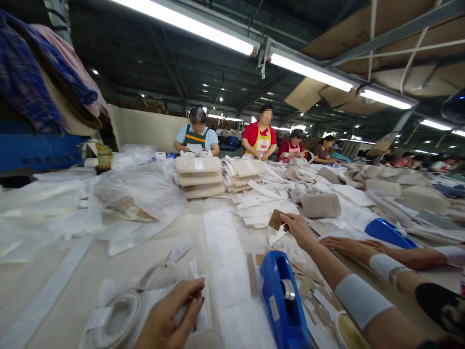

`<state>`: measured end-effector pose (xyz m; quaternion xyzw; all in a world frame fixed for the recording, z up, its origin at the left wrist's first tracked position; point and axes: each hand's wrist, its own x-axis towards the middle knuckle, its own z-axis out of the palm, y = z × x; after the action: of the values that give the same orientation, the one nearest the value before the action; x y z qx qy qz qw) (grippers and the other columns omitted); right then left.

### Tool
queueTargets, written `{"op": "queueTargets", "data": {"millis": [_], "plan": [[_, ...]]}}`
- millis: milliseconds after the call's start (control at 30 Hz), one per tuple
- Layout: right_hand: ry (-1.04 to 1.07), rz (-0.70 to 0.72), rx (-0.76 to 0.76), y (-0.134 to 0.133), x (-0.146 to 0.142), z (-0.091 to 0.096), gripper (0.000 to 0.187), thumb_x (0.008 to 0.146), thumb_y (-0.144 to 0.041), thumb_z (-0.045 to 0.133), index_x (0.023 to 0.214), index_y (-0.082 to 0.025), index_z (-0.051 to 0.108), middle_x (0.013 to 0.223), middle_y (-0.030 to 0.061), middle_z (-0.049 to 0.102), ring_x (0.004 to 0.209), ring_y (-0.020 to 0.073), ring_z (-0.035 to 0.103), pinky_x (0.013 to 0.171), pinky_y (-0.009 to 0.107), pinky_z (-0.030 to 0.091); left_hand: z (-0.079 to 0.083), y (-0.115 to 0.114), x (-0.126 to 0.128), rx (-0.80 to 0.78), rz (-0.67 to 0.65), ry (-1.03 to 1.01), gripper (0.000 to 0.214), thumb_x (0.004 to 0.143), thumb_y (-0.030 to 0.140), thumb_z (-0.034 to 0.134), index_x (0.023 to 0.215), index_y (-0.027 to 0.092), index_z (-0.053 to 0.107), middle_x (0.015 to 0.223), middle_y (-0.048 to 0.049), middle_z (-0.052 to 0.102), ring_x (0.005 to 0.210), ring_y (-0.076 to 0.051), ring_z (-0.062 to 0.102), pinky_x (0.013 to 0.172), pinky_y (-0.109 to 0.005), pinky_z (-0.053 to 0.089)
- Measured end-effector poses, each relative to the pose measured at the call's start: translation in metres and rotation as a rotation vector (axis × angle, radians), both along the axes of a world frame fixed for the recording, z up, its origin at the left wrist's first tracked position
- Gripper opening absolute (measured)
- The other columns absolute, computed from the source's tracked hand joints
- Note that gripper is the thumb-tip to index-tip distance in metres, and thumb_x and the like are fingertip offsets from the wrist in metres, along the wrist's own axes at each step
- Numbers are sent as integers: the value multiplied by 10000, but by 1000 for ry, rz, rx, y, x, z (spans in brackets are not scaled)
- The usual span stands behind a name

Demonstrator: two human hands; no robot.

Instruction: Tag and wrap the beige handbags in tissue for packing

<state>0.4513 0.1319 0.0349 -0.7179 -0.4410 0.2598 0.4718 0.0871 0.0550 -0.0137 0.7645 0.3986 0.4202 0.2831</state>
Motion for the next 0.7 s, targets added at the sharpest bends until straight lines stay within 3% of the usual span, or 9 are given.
{"op": "queueTargets", "data": {"millis": [100, 200, 367, 433, 533, 700], "plan": [[131, 23, 157, -10, -11, 21, 299, 812, -411, 609, 688, -140, 580, 522, -54, 487, 455, 69, 416, 439, 205, 324, 20, 10, 38, -93, -13, -100, 212, 785, 333, 564, 906, 233, 706, 877, -42, 722, 764, -184, 676, 691, -240, 546], [260, 89, 264, -25, -30, 37, 371, 645, -506, 693, 631, -149, 595, 460, -51, 464, 431, 72, 374, 421, 224, 264, 35, 17, 72, -244, -1, -202, 285, 724, 310, 589, 962, 192, 691, 911, -68, 707, 737, -192, 655, 671, -289, 534], [420, 209, 301, -53, -69, 48, 372, 564, -504, 732, 629, -154, 624, 489, -39, 490, 437, 69, 369, 428, 226, 242, 47, 14, 110, -416, 37, -387, 513, 551, 186, 715, 1056, 163, 627, 1107, -102, 649, 1038, -251, 574, 862, -351, 449], [458, 238, 291, -63, -82, 49, 354, 573, -491, 734, 615, -157, 622, 478, -41, 478, 436, 68, 362, 431, 227, 239, 48, 8, 118, -506, -29, -519, 449, 523, 195, 739, 960, 167, 640, 977, -80, 685, 970, -242, 594, 861, -352, 427], [497, 264, 279, -74, -96, 46, 346, 573, -489, 739, 579, -166, 612, 452, -45, 458, 436, 73, 354, 435, 231, 238, 47, -3, 120, -677, -100, -735, 298, 520, 281, 742, 764, 142, 641, 704, -43, 668, 715, -186, 606, 723, -306, 437], [538, 273, 276, -83, -111, 35, 364, 561, -498, 755, 566, -164, 611, 446, -41, 458, 436, 79, 351, 436, 234, 236, 45, -15, 109, -737, -8, -810, 252, 534, 339, 706, 646, 135, 609, 509, -12, 597, 525, -116, 526, 590, -250, 387]]}}
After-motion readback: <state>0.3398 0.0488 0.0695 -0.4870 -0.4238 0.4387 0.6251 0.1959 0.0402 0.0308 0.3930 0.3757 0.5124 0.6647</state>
